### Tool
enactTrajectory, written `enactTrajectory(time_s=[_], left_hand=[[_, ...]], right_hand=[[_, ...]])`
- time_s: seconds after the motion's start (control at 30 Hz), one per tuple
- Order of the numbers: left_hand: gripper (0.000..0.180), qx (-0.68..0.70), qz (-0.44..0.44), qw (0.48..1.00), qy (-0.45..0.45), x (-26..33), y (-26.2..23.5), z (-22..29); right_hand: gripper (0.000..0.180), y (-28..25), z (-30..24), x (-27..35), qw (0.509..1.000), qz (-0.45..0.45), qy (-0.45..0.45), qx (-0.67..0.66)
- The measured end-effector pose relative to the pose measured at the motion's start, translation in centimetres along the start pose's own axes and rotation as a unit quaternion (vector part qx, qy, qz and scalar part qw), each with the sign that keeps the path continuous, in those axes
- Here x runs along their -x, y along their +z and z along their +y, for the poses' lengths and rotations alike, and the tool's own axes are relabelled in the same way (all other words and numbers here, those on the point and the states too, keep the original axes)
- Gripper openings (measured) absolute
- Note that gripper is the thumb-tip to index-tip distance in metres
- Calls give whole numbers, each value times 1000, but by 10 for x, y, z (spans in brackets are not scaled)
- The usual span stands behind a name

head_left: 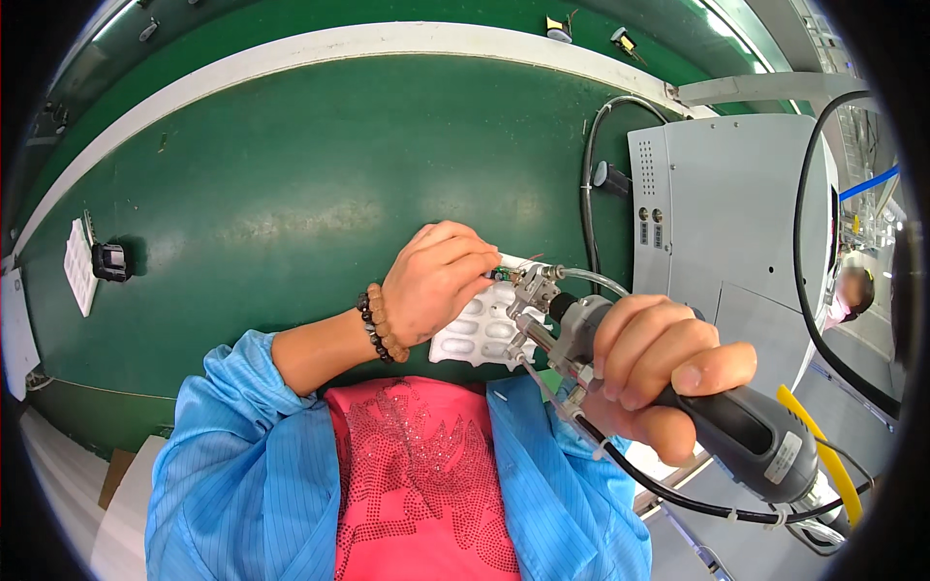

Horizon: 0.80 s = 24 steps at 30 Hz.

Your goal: The person uses a soldering iron to apply heat to small electronic components held in a white tray. They repeatedly pick up components, solder them, and place them on the green workbench. The process is repetitive and focused on individual units.

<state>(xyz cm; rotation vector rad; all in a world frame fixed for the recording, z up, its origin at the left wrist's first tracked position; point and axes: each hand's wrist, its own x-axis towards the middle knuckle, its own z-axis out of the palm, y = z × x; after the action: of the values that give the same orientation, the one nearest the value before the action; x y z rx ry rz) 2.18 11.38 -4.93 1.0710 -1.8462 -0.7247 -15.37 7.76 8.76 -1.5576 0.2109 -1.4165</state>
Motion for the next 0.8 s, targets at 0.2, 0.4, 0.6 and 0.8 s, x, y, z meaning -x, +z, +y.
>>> enactTrajectory(time_s=[0.2,0.4,0.6,0.8], left_hand=[[31,6,-1,1000,2,-1,1,-1],[31,0,5,1000,2,2,2,-2],[30,6,3,1000,5,1,2,-2],[27,19,-10,1000,-21,2,1,-3]], right_hand=[[46,2,2,0,1000,7,7,2],[45,9,9,-4,1000,11,24,0],[44,8,6,0,1000,18,7,8],[43,6,-52,-8,998,37,-51,-5]])
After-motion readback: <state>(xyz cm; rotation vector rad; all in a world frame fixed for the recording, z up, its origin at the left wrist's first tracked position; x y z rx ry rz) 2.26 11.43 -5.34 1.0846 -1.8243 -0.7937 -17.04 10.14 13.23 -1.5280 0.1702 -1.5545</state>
